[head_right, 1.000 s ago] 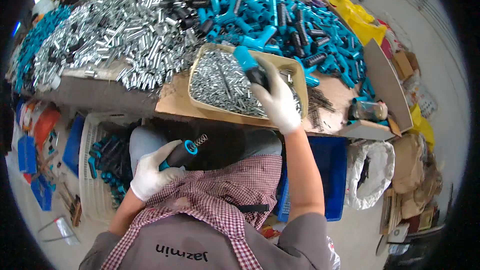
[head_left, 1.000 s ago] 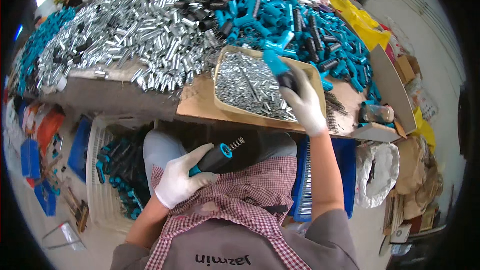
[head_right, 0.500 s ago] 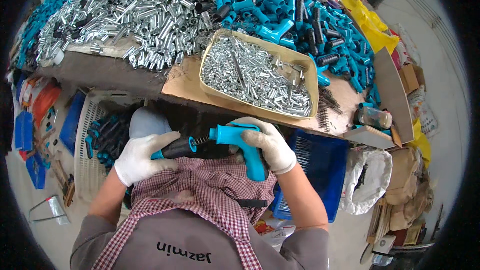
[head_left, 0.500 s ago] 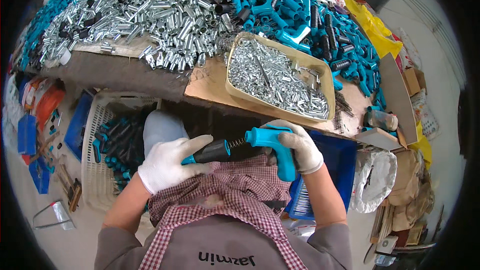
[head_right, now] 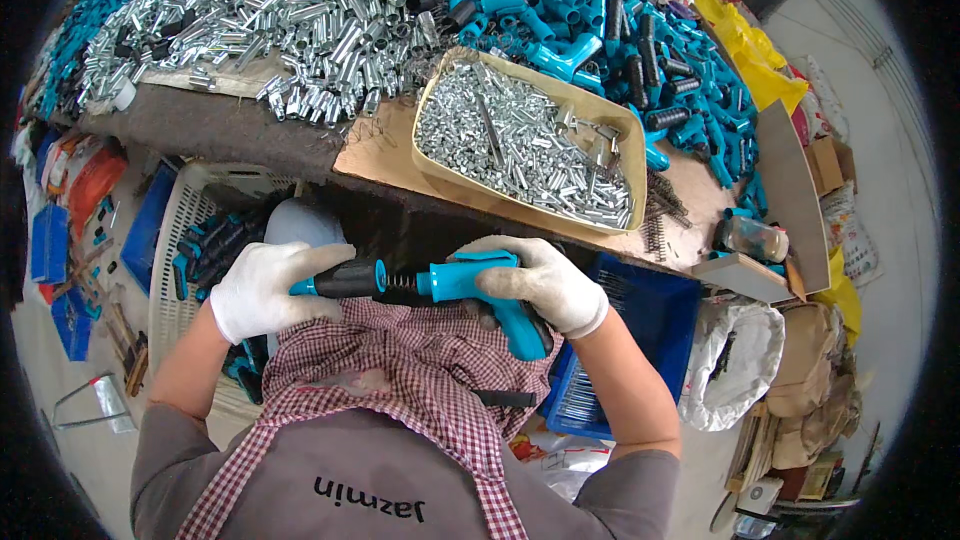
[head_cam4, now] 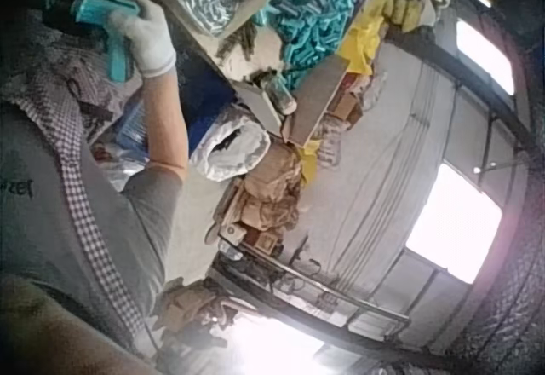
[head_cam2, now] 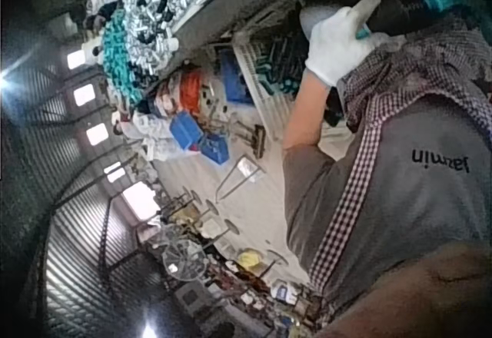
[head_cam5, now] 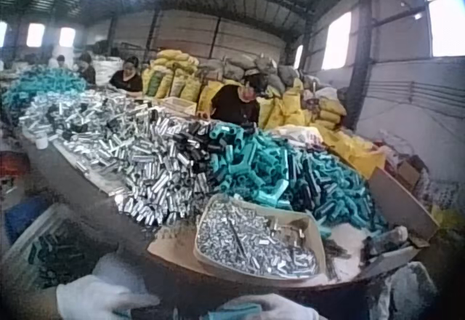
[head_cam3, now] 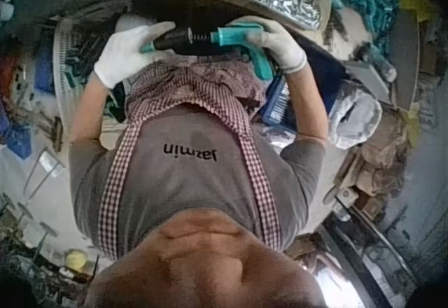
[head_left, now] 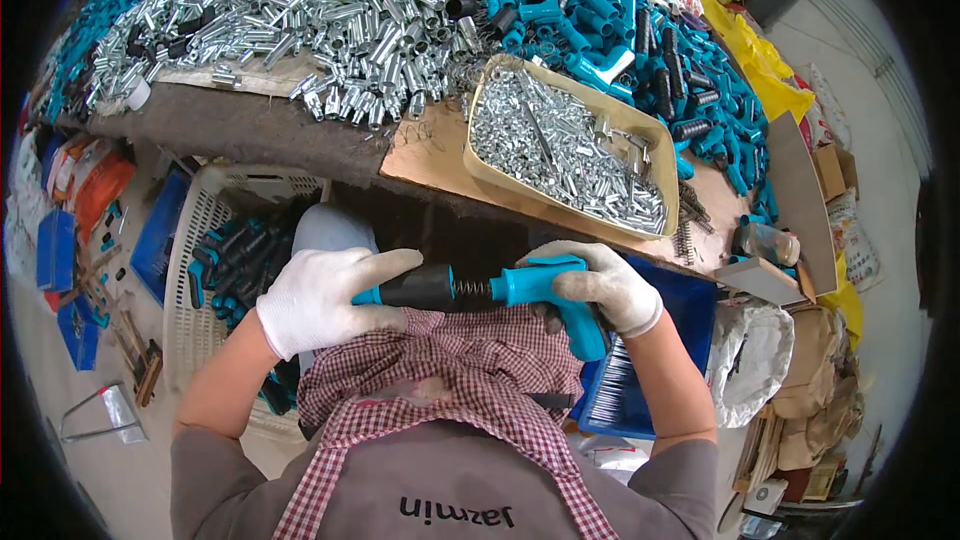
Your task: Assembling the internal rod and external plastic housing of handheld tools.
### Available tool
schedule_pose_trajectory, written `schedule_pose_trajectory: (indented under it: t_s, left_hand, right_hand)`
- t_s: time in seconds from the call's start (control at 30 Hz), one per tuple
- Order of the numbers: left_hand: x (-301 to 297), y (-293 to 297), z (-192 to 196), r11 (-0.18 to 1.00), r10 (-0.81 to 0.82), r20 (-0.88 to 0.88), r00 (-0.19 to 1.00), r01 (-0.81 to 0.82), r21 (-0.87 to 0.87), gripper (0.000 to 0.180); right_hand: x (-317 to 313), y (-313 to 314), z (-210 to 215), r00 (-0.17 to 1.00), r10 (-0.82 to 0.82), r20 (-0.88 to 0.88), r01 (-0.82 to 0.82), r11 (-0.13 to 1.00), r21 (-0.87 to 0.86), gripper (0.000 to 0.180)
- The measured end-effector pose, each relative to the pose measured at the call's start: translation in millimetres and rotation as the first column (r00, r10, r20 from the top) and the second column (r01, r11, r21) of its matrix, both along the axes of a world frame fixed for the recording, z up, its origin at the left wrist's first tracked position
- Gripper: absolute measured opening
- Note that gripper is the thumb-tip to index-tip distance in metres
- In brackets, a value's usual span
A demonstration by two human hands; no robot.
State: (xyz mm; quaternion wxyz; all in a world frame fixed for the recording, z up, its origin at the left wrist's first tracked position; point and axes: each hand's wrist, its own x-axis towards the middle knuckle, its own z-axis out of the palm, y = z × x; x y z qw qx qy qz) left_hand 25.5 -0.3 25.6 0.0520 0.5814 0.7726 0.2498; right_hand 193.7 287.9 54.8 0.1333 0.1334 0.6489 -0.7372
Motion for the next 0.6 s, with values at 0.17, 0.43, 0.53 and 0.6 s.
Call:
schedule_pose_trajectory:
  t_s: [0.17,0.43,0.53,0.6]
  left_hand:
    - [2,5,4,0.996,-0.041,0.182,0.982,0.055,-0.073,0.06]
    - [-12,10,-9,0.888,0.107,0.935,0.339,0.389,-0.243,0.066]
    - [-14,6,-40,0.87,0.103,0.986,0.134,0.469,-0.154,0.067]
    - [-12,6,-43,0.873,0.112,0.989,0.098,0.465,-0.145,0.07]
  right_hand:
    - [-1,-9,-2,0.991,0.098,-0.089,-0.063,0.941,0.332,0.047]
    - [-2,-43,-8,0.422,0.839,-0.344,0.521,0.086,0.849,0.044]
    - [-6,-38,-12,0.246,0.916,-0.317,0.532,0.146,0.834,0.03]
    - [-10,-37,-11,0.21,0.923,-0.323,0.562,0.156,0.812,0.029]
